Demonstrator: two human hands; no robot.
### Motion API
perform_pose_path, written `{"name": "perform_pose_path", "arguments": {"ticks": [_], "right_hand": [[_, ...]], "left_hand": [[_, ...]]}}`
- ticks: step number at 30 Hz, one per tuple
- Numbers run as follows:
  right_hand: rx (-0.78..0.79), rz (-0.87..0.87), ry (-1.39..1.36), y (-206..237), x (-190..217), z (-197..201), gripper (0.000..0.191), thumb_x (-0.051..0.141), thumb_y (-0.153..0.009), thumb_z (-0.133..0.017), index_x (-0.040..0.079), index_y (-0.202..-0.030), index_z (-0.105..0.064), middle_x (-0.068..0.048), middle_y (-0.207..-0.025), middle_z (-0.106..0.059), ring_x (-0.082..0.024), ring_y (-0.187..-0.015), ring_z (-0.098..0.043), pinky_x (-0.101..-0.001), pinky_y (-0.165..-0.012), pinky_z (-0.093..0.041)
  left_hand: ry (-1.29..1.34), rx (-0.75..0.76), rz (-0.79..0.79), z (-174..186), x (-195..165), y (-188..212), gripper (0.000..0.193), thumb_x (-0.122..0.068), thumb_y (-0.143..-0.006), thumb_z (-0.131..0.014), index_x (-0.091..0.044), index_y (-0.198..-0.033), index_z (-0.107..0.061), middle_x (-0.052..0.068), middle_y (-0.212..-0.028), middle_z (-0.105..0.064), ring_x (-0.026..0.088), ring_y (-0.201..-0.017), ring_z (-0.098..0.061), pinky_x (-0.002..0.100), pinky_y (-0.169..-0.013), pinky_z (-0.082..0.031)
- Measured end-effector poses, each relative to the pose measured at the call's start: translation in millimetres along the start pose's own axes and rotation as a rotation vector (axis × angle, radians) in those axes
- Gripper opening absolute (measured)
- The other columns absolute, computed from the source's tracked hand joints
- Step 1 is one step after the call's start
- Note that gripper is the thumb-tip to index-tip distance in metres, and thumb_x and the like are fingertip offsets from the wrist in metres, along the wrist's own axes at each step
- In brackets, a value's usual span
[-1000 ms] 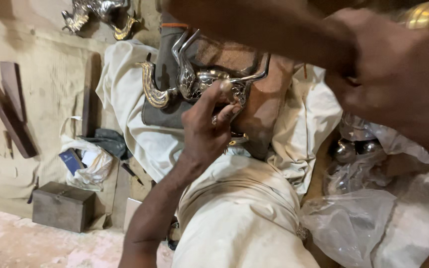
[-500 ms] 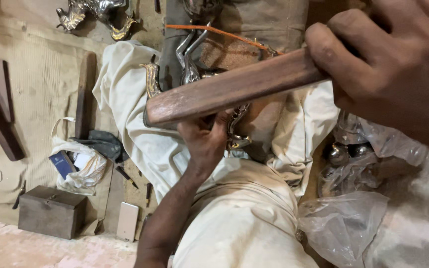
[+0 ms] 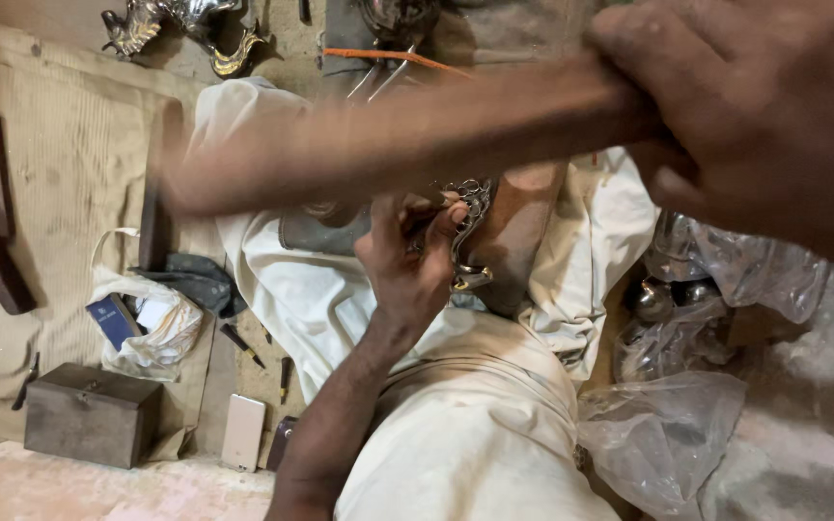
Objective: The person sits on the floor and hammers a silver metal figurine ornament held against a sandbag, using a wooden mallet and a small punch to work the metal surface. They reposition the ornament and the punch repeatedly while striking, and near the end they lift and turn the ornament to work another side.
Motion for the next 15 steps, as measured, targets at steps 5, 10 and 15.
{"name": "perform_pose_path", "arguments": {"ticks": [5,10,15], "right_hand": [[0.085,-0.121,0.055,13,-1,-5,0.036,0.018,-0.079,-0.083,0.012,-0.111,-0.068,-0.004,-0.094,-0.066,-0.021,-0.085,-0.067,-0.0356,-0.077,-0.055],[0.071,-0.197,0.035,25,-1,-7,0.045,0.020,-0.071,-0.084,0.008,-0.111,-0.069,-0.007,-0.091,-0.067,-0.023,-0.077,-0.067,-0.0371,-0.068,-0.055],[0.072,-0.311,-0.099,55,-1,-23,0.039,0.015,-0.075,-0.083,0.007,-0.110,-0.068,-0.009,-0.093,-0.067,-0.023,-0.082,-0.069,-0.0362,-0.072,-0.057]], "left_hand": [[-0.126,0.049,-0.038,0,-4,-11,0.038,0.004,-0.098,-0.077,-0.005,-0.129,-0.057,0.012,-0.103,-0.078,0.016,-0.094,-0.078,0.028,-0.083,-0.062],[-0.127,0.108,-0.035,0,-10,-16,0.050,0.003,-0.098,-0.075,-0.008,-0.142,-0.053,0.011,-0.102,-0.077,0.016,-0.094,-0.079,0.028,-0.081,-0.062],[-0.202,0.185,-0.052,-3,-11,-19,0.058,0.002,-0.097,-0.077,-0.009,-0.147,-0.050,0.010,-0.102,-0.078,0.015,-0.094,-0.080,0.028,-0.080,-0.064]]}}
Point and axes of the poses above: each hand's wrist, its own y-axis away from the middle knuckle, its own z-axis out of the back of the hand, x = y × z, the point moved 3 cm from there along -y, towards the middle knuckle
